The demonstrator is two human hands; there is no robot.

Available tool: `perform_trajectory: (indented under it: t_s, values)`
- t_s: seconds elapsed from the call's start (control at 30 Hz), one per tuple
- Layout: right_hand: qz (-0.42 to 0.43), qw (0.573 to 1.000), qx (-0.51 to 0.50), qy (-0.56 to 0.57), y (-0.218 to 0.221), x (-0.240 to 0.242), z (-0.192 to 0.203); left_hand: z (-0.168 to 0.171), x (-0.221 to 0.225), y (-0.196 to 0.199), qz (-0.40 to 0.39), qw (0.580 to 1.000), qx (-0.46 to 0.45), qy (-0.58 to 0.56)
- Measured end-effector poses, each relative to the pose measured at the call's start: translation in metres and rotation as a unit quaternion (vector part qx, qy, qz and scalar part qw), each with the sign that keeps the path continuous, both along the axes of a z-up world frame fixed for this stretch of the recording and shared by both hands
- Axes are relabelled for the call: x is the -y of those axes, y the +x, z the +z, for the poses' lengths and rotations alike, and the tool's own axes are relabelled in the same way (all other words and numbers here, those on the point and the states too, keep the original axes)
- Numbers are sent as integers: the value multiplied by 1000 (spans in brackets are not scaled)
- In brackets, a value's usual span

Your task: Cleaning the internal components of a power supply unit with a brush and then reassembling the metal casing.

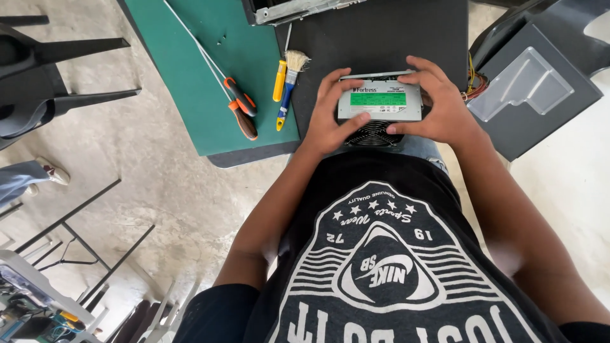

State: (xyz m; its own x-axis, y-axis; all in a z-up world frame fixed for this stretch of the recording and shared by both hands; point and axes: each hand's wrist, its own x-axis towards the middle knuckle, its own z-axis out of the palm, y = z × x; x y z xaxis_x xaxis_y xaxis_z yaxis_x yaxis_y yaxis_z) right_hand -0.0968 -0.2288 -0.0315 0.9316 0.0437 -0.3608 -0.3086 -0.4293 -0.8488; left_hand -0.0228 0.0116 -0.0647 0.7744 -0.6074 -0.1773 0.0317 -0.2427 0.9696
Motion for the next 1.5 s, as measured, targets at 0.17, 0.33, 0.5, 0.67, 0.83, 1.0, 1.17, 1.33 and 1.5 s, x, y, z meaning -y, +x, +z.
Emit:
perform_trajectory:
  t_s: [0.17,0.33,0.5,0.67,0.83,1.0,1.17,1.33,1.5]
  values:
    - [17,999,44,-6,0,6,-9,-15,-4,5,0,998,-54,-41]
    - [65,988,128,-56,-6,16,-28,-8,0,12,-12,1000,-26,10]
    - [70,986,144,-43,-2,19,-31,-12,1,16,-30,998,30,42]
    - [75,994,65,-33,9,18,-16,0,-6,26,-50,998,-2,28]
    - [30,993,105,37,8,13,-25,-14,-11,26,-23,998,-43,-49]
    - [10,996,82,42,6,17,-34,-17,-7,28,-2,998,-38,-52]
    - [45,993,112,12,14,23,-46,-30,9,18,81,989,-103,-70]
    - [2,1000,17,-22,16,12,-73,-68,16,-7,143,981,-118,-54]
    - [-75,981,18,-179,10,5,-90,-45,-4,-3,68,978,-137,141]
